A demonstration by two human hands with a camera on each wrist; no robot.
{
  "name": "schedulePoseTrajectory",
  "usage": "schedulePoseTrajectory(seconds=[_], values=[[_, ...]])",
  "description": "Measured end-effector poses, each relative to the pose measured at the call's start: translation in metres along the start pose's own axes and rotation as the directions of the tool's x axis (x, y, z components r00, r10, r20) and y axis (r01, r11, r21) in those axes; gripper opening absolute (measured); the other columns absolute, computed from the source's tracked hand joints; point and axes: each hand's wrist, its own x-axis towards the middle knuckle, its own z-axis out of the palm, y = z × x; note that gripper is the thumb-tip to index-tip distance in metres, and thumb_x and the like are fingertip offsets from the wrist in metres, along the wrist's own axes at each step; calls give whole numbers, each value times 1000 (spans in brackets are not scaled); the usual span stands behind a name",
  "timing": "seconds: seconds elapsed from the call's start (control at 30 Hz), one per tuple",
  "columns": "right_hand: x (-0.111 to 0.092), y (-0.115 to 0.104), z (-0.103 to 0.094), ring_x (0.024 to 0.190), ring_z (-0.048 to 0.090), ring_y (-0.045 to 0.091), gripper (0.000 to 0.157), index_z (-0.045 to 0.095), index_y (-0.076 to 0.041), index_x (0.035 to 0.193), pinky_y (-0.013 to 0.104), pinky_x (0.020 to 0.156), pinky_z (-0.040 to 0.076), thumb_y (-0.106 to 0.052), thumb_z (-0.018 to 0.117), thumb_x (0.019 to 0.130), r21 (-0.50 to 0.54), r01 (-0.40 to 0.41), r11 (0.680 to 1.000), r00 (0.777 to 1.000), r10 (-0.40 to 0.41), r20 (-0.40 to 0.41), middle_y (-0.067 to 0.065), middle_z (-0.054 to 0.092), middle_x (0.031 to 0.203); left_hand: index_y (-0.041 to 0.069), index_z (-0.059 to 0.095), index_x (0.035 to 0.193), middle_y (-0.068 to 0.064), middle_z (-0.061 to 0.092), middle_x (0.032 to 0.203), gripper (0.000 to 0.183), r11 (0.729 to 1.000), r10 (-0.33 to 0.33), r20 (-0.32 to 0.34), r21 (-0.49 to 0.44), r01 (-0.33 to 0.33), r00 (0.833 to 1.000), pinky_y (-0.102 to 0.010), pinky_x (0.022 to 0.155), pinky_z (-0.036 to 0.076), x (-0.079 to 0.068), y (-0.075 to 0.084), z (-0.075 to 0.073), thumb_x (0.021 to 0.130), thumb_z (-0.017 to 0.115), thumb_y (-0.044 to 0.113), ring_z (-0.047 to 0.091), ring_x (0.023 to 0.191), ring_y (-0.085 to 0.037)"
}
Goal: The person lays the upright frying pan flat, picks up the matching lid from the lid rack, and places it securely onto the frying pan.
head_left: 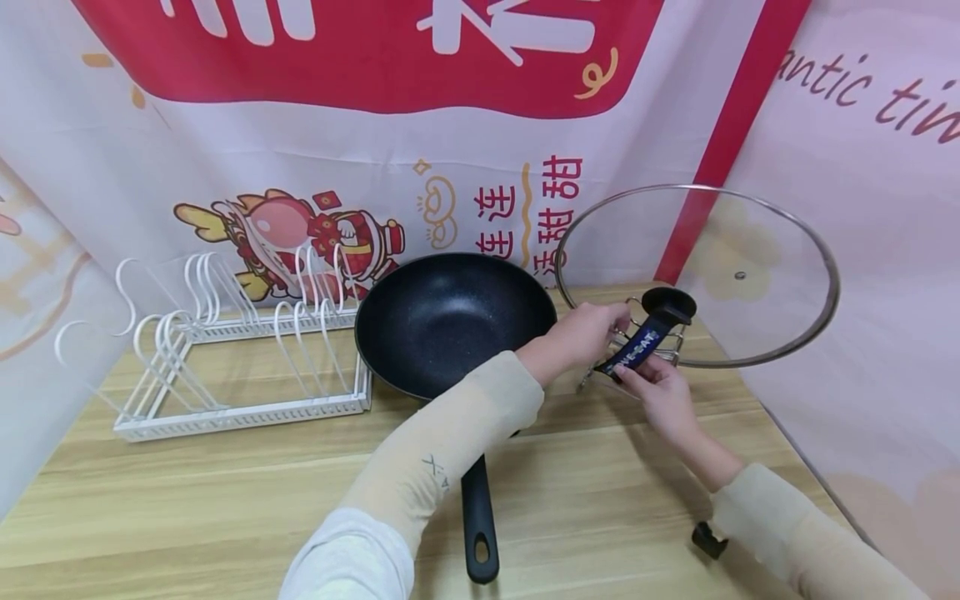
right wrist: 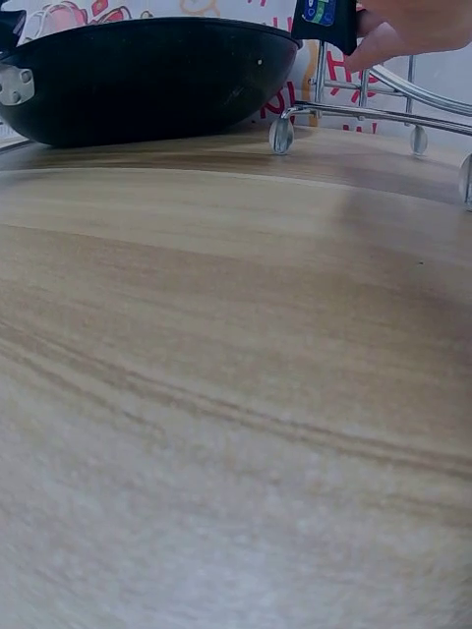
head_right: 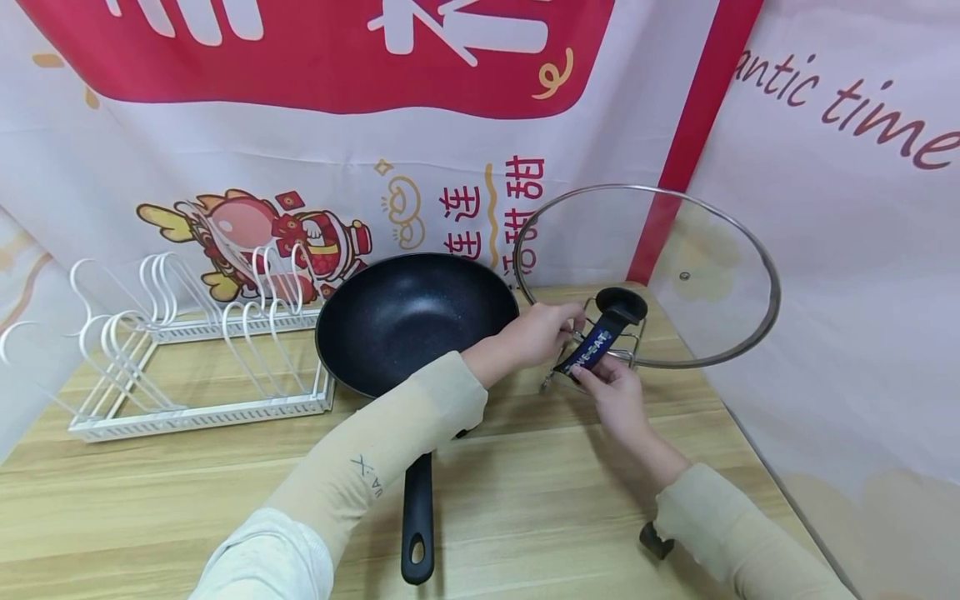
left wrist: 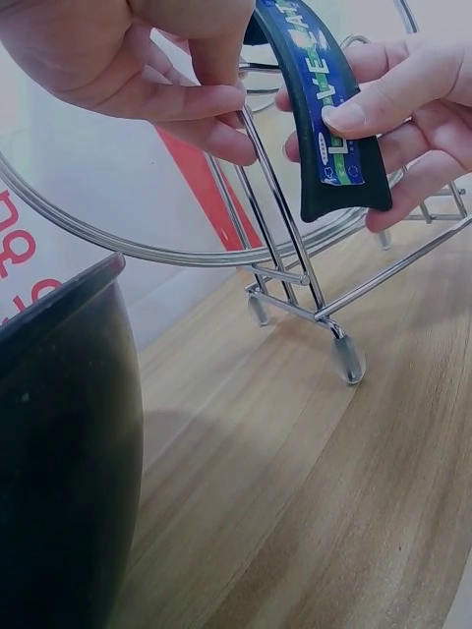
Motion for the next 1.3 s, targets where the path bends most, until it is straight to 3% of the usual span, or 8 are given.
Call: schedulePoseTrajectory(seconds=[0.3, 0.67, 0.83, 1.07, 1.3], values=[[1, 3, 2, 90, 72, 5, 18, 59, 16, 114, 25, 84, 58, 11, 61, 97, 59, 4, 998, 1000, -3, -11, -8, 76, 92, 12, 62, 115, -4, 70, 106, 17, 1000, -9, 4, 12, 9, 1000, -22, 80, 51, 0, 1, 0, 101, 60, 2, 59, 90, -9], [-5, 1, 3, 87, 68, 3, 14, 62, 8, 109, 21, 83, 57, 3, 66, 96, -63, -8, 998, 999, 5, -44, -11, 72, 90, 11, 62, 115, -6, 71, 111, 17, 1000, -1, 4, 20, 1, 1000, -23, 81, 51, 0, 1, 1, 101, 60, 1, 62, 94, -11], [-5, 0, 6, 90, 67, 6, 17, 61, 5, 111, 19, 84, 56, 0, 67, 97, -62, -38, 997, 998, 35, -47, -11, 71, 92, 13, 62, 114, -3, 70, 108, 18, 1000, -15, 1, 11, 15, 1000, -23, 81, 52, 1, 0, 1, 100, 62, 1, 61, 95, -10], [-1, -1, 7, 87, 71, 8, 18, 59, 14, 115, 28, 84, 59, 6, 62, 98, 2, -36, 999, 998, 36, -59, -6, 73, 94, 13, 61, 113, -3, 70, 108, 18, 999, -33, 6, 10, 32, 999, -24, 81, 52, 1, 1, -1, 100, 64, 2, 60, 92, -10], [1, 5, 2, 82, 73, 10, 20, 60, 20, 114, 28, 79, 60, 8, 63, 97, -67, 25, 997, 998, -29, -61, -9, 75, 90, 12, 61, 115, -5, 71, 108, 16, 1000, -13, -7, 14, 13, 1000, -23, 78, 51, -2, 1, 1, 101, 62, 4, 59, 88, -10]])
